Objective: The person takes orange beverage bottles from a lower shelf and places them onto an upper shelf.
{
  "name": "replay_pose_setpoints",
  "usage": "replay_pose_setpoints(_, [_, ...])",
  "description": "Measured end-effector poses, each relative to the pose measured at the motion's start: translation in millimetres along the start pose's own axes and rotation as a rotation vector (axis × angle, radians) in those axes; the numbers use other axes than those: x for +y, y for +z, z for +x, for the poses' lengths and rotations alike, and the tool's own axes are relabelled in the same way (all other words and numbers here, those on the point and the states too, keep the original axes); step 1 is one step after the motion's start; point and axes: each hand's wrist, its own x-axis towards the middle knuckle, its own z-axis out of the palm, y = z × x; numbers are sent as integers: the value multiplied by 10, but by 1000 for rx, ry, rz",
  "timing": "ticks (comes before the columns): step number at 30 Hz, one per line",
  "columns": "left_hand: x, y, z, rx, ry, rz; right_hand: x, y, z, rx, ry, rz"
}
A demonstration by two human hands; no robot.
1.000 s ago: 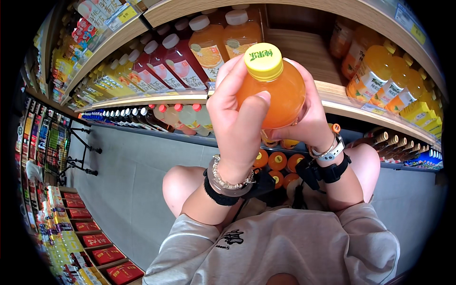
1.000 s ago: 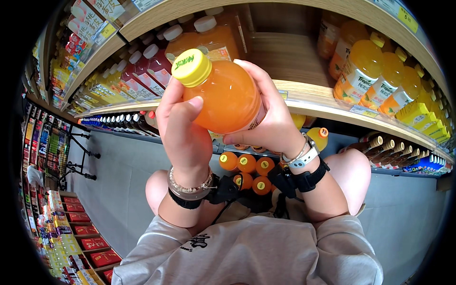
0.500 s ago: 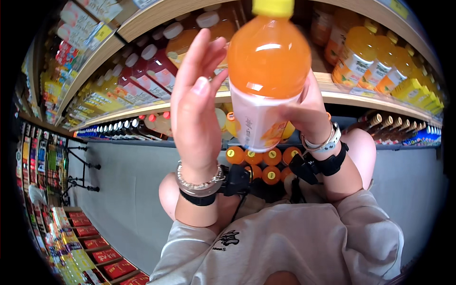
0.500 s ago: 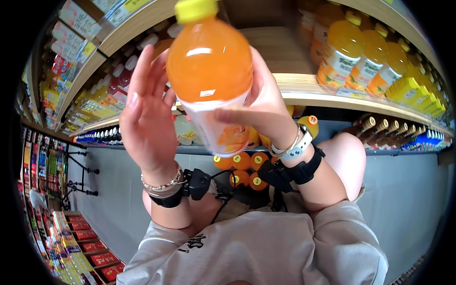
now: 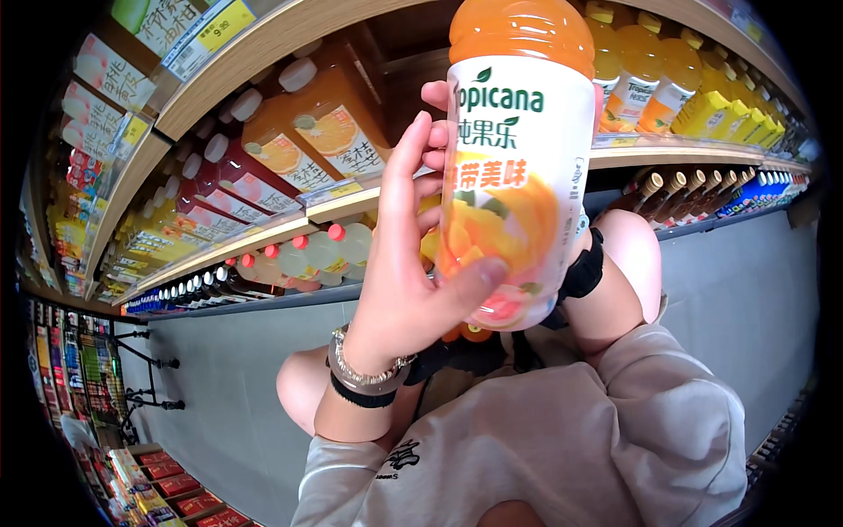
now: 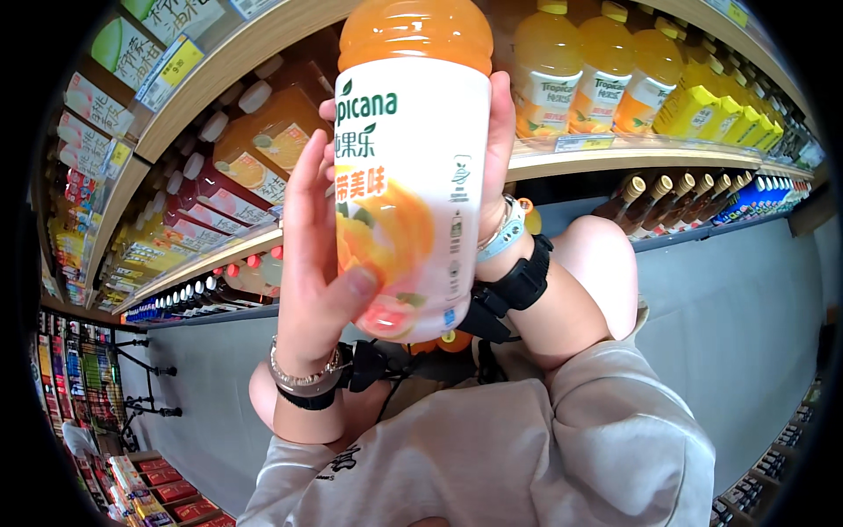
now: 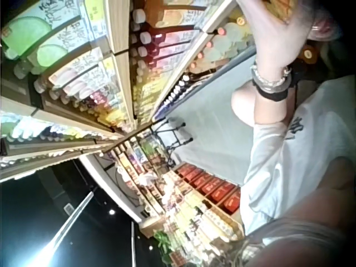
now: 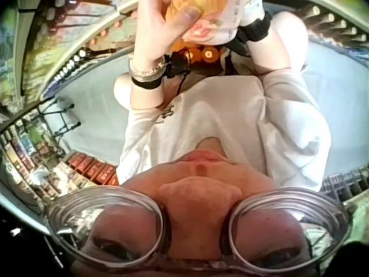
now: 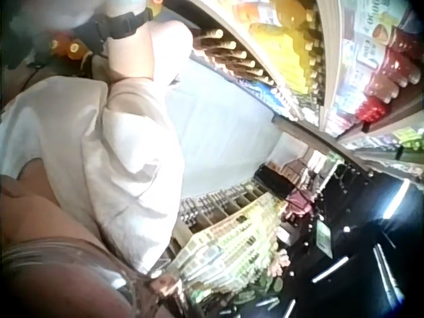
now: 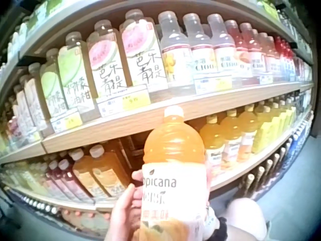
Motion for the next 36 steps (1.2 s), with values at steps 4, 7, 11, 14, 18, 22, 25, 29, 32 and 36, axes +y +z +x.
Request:
replay_pose_setpoints(4, [49,122,-72,-28,55,157,-90,49,10,-191,37,-43])
replay_pose_setpoints(7, [86,180,-55,65,30,74,-161,175,44,122,-289,-284])
replay_pose_setpoints(11, [207,149,-107,99,275,939,-65,334,31,191,-685,-739])
replay_pose_setpoints(14, [64,242,-73,183,263,1033,69,443,-65,137,-702,-850])
replay_pose_setpoints(18, [-215,232,44,343,236,992,174,587,18,2,-606,-770])
replay_pose_setpoints(22, [-356,69,130,309,168,437,429,766,21,489,-717,-1272])
replay_pose_setpoints(25, [-310,-29,29,220,88,0,172,844,-168,184,-601,-1360])
replay_pose_setpoints(29, [-217,-163,-91,67,41,-651,18,732,-197,-31,-494,-1514])
replay_pose_setpoints(32, [-173,-272,-110,15,-21,-829,158,659,-138,-98,-219,-1292])
replay_pose_setpoints(36, [-179,-315,-74,97,10,-1012,389,538,-102,-47,-288,-1387])
